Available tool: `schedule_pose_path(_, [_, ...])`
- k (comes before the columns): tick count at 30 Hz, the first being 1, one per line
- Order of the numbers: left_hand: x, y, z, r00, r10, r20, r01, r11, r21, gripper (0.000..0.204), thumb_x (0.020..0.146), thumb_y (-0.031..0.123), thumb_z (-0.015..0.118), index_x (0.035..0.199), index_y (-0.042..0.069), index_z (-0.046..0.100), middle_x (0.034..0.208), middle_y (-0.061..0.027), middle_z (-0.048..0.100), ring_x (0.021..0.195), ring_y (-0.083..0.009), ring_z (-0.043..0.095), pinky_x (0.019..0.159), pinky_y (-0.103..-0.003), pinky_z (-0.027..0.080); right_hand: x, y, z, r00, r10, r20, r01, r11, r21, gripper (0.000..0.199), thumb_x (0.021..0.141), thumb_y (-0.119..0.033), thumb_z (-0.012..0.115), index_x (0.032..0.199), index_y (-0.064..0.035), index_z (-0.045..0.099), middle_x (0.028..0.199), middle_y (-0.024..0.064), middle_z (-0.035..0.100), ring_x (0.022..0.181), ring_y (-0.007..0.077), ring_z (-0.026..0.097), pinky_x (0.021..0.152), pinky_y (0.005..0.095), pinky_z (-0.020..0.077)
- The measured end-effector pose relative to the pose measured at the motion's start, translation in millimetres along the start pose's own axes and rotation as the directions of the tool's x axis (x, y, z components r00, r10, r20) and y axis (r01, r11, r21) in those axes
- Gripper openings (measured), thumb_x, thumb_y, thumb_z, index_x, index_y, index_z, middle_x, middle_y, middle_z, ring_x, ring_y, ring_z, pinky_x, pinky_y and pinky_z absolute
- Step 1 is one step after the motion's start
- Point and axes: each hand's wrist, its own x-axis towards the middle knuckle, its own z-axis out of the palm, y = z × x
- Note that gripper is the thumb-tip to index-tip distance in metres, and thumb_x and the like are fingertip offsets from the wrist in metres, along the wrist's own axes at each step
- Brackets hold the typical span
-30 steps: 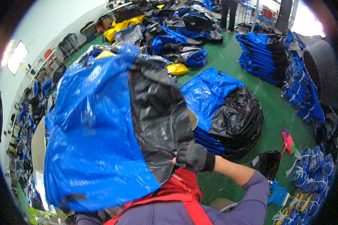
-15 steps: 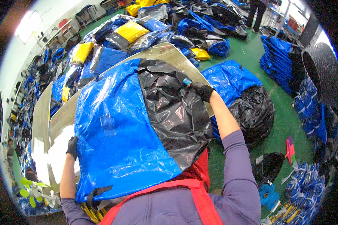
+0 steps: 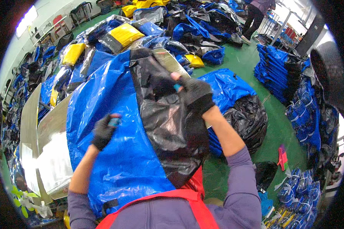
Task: The person repeatedly folds blue and black tarps on a table, places each folded tarp into a clear plastic bag, and seals the bag. The person handles tarps and plastic bags one at a time, stacking the finished packages on the table.
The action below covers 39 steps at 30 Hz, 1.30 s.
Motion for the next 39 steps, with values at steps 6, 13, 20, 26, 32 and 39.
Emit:
schedule_pose_path(6, [72.8, 64.5, 108.4, 0.999, 0.03, 0.018, -0.002, 0.569, -0.822, 0.038, 0.096, 0.038, 0.054, 0.111, 0.004, 0.057, 0.093, -0.0037, 0.061, 0.083, -0.0145, 0.059, 0.071, -0.029, 0.05, -14.3, -69.5, -17.6, 0.975, -0.218, 0.041, 0.195, 0.93, 0.312, 0.051, 0.081, -0.022, 0.069, 0.128, -0.0094, 0.053, 0.105, 0.0221, 0.064, 0.095, 0.0384, 0.063, 0.08, 0.0417, 0.0517])
schedule_pose_path(13, [56.0, 40.3, 119.2, 0.998, 0.041, -0.039, -0.056, 0.728, -0.683, 0.031, 0.099, 0.032, 0.048, 0.096, 0.003, 0.059, 0.09, -0.0009, 0.059, 0.078, -0.0124, 0.053, 0.07, -0.029, 0.045, -17.2, -15.2, 18.5, 0.912, 0.164, 0.376, -0.318, 0.862, 0.394, 0.047, 0.084, -0.046, 0.065, 0.106, -0.0039, 0.063, 0.097, 0.0201, 0.066, 0.091, 0.0338, 0.065, 0.081, 0.0405, 0.0499])
schedule_pose_path(20, [61.8, -2.1, 113.6, 0.949, 0.27, 0.164, -0.316, 0.798, 0.513, 0.058, 0.088, 0.055, 0.05, 0.134, 0.019, 0.049, 0.144, -0.0152, 0.038, 0.135, -0.0396, 0.03, 0.108, -0.058, 0.02, -16.2, 32.7, 40.3, 0.939, 0.287, 0.187, -0.302, 0.951, 0.058, 0.028, 0.084, -0.027, 0.057, 0.098, -0.0038, 0.065, 0.084, 0.0217, 0.067, 0.084, 0.0408, 0.064, 0.073, 0.0472, 0.0501])
schedule_pose_path(26, [56.7, -48.6, 128.6, 0.987, 0.095, 0.13, -0.157, 0.736, 0.659, 0.069, 0.086, 0.062, 0.045, 0.142, 0.023, 0.042, 0.154, -0.0161, 0.024, 0.144, -0.0314, 0.02, 0.107, -0.069, 0.009, 10.9, 101.1, 18.5, 0.924, 0.382, -0.032, -0.383, 0.921, -0.066, 0.041, 0.091, -0.041, 0.054, 0.08, -0.0035, 0.066, 0.071, 0.0199, 0.063, 0.068, 0.0365, 0.062, 0.064, 0.0418, 0.0478])
schedule_pose_path(32, [59.1, -4.9, 124.7, 0.986, 0.09, 0.139, -0.155, 0.795, 0.586, 0.059, 0.089, 0.058, 0.046, 0.131, 0.018, 0.054, 0.14, -0.0195, 0.045, 0.136, -0.0337, 0.033, 0.105, -0.065, 0.019, -73.8, 70.4, -11.7, 0.77, 0.572, 0.282, -0.564, 0.817, -0.117, 0.06, 0.077, -0.061, 0.067, 0.084, -0.0034, 0.05, 0.074, 0.0185, 0.057, 0.072, 0.0359, 0.058, 0.068, 0.0415, 0.0472])
schedule_pose_path(39, [38.1, 101.5, 160.6, 0.913, 0.348, 0.211, -0.332, 0.937, -0.108, 0.041, 0.078, 0.033, 0.074, 0.099, 0.001, 0.058, 0.081, -0.0152, 0.062, 0.076, -0.0265, 0.06, 0.07, -0.04, 0.047, -121.9, 6.7, -2.4, 0.955, 0.298, 0.004, -0.283, 0.901, 0.329, 0.027, 0.074, -0.003, 0.06, 0.098, -0.0046, 0.05, 0.082, 0.0124, 0.059, 0.079, 0.0274, 0.061, 0.076, 0.0376, 0.0481])
